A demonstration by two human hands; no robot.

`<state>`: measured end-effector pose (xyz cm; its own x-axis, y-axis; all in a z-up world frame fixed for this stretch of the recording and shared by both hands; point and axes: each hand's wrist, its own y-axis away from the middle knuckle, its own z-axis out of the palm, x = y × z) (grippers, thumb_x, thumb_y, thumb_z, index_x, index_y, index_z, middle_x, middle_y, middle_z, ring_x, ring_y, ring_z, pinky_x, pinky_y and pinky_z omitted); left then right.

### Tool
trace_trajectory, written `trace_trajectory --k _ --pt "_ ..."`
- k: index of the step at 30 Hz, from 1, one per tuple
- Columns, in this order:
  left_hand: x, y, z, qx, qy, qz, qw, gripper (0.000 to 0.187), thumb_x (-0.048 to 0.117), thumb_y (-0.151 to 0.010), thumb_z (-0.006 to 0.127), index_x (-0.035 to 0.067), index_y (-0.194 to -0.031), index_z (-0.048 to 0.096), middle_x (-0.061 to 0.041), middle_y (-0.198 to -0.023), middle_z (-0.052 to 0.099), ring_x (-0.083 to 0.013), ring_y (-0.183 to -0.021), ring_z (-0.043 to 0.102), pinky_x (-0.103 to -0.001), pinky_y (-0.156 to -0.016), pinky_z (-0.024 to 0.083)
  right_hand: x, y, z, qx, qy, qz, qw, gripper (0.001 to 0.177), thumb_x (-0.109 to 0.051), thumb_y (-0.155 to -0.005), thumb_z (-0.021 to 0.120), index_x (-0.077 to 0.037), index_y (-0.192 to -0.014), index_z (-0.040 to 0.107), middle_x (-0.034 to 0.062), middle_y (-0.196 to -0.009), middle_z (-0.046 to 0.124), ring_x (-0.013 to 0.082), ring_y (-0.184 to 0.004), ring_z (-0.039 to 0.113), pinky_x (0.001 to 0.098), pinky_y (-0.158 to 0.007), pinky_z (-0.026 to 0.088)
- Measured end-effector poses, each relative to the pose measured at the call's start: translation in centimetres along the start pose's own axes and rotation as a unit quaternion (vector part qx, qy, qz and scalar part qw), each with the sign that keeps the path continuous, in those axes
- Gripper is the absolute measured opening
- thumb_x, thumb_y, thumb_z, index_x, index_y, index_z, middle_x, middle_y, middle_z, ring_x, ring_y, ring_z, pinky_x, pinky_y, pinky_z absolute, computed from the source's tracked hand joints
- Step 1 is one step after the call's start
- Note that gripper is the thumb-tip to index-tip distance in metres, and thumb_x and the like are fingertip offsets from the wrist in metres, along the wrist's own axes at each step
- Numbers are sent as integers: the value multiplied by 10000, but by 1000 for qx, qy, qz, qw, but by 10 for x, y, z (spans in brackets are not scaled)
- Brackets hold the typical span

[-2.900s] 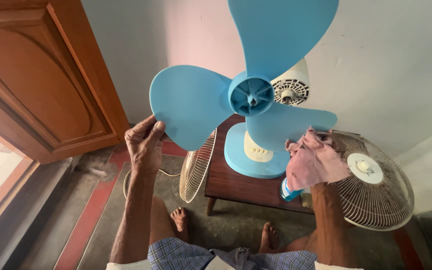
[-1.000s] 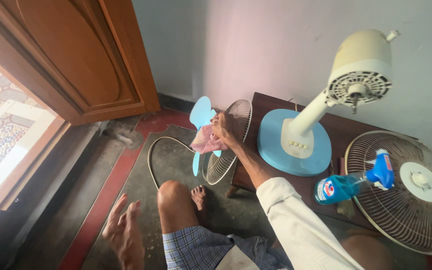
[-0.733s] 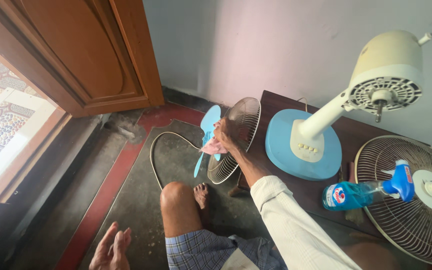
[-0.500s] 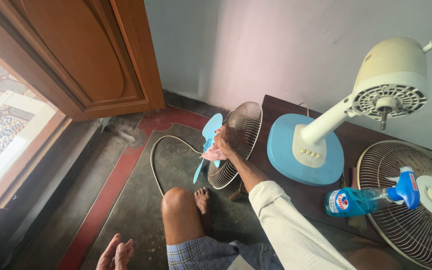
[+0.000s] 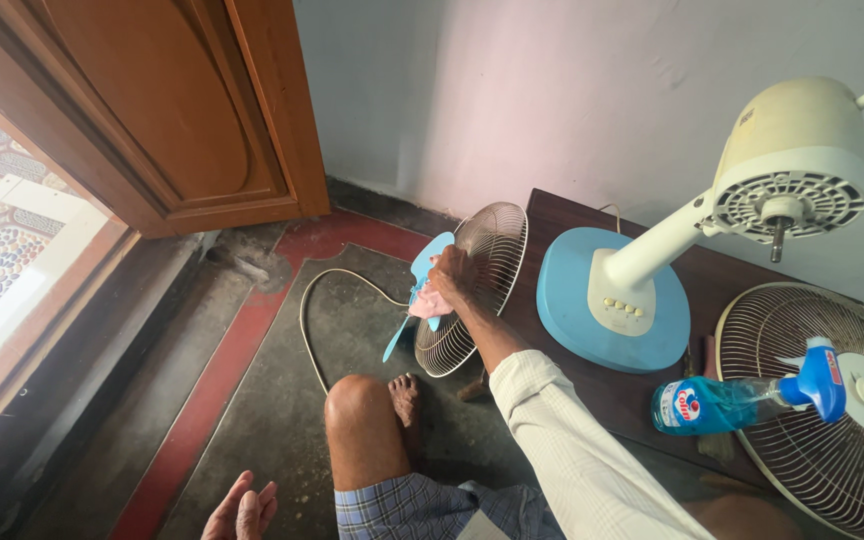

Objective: The person cleans a detached light blue fan blade by wiping it with a pink cloth and spraying it with a blue cleaning solution. The person wipes each blade and the central hub, then places the blade on the floor and briefly handles a small white plastic piece.

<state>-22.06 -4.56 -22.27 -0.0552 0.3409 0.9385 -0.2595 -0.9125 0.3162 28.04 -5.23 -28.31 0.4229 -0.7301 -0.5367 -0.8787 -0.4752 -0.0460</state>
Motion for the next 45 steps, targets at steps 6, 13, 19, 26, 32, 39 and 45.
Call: trace_trajectory --k 6,13,19,26,32,39,45 --pt "-10 2 0 -8 32 -4 999 373 113 -1019 565 -103 -1321 540 -210 -1355 630 -349 -1097 697 -471 -943 585 4 -1 3 -14 7 16 1000 326 -296 -911 721 29 -888 732 253 -914 739 408 -854 750 498 -703 592" --pt "-5 3 12 -30 30 -17 999 355 102 -1014 559 -81 -1319 548 -213 -1353 628 -349 -1096 698 -451 -931 594 4 4 1 -12 49 7 999 380 -323 -904 717 48 -980 678 262 -952 731 414 -879 744 500 -737 591" --pt "-4 11 17 -25 39 -6 999 352 95 -1006 570 -95 -1302 550 -189 -1339 652 -350 -1083 708 -449 -899 606 4 11 12 2 74 -35 997 353 -287 -912 694 52 -1008 665 255 -942 739 409 -867 751 499 -743 605" --pt "-33 -4 7 -61 40 -32 997 409 101 -1008 591 -72 -1375 541 -220 -1266 656 -339 -1066 706 -433 -904 598 0 18 -14 11 32 -60 998 291 -217 -805 739 -7 -987 651 203 -907 744 374 -821 739 496 -720 589" --pt "-56 2 54 -61 7 167 984 437 62 -997 619 -82 -1381 469 -181 -1354 643 -312 -1071 696 -390 -942 582 -31 92 -91 106 -136 -201 964 172 -133 -953 612 -63 -1109 590 112 -954 740 314 -867 721 450 -754 563" --pt "13 88 221 -252 170 -7 953 793 -156 -714 687 35 -1462 507 -58 -1165 730 -148 -997 729 -305 -865 567 -29 250 -172 65 -488 -60 869 316 -197 -1006 718 3 -1092 489 0 -938 451 106 -834 475 319 -725 449" --pt "7 124 281 -388 3 59 920 541 62 -839 724 21 -1360 586 -45 -1026 718 -108 -814 659 -231 -671 552 23 321 -226 -25 -708 58 704 485 -309 -1097 629 8 -1463 605 104 -969 604 158 -812 594 247 -724 476"
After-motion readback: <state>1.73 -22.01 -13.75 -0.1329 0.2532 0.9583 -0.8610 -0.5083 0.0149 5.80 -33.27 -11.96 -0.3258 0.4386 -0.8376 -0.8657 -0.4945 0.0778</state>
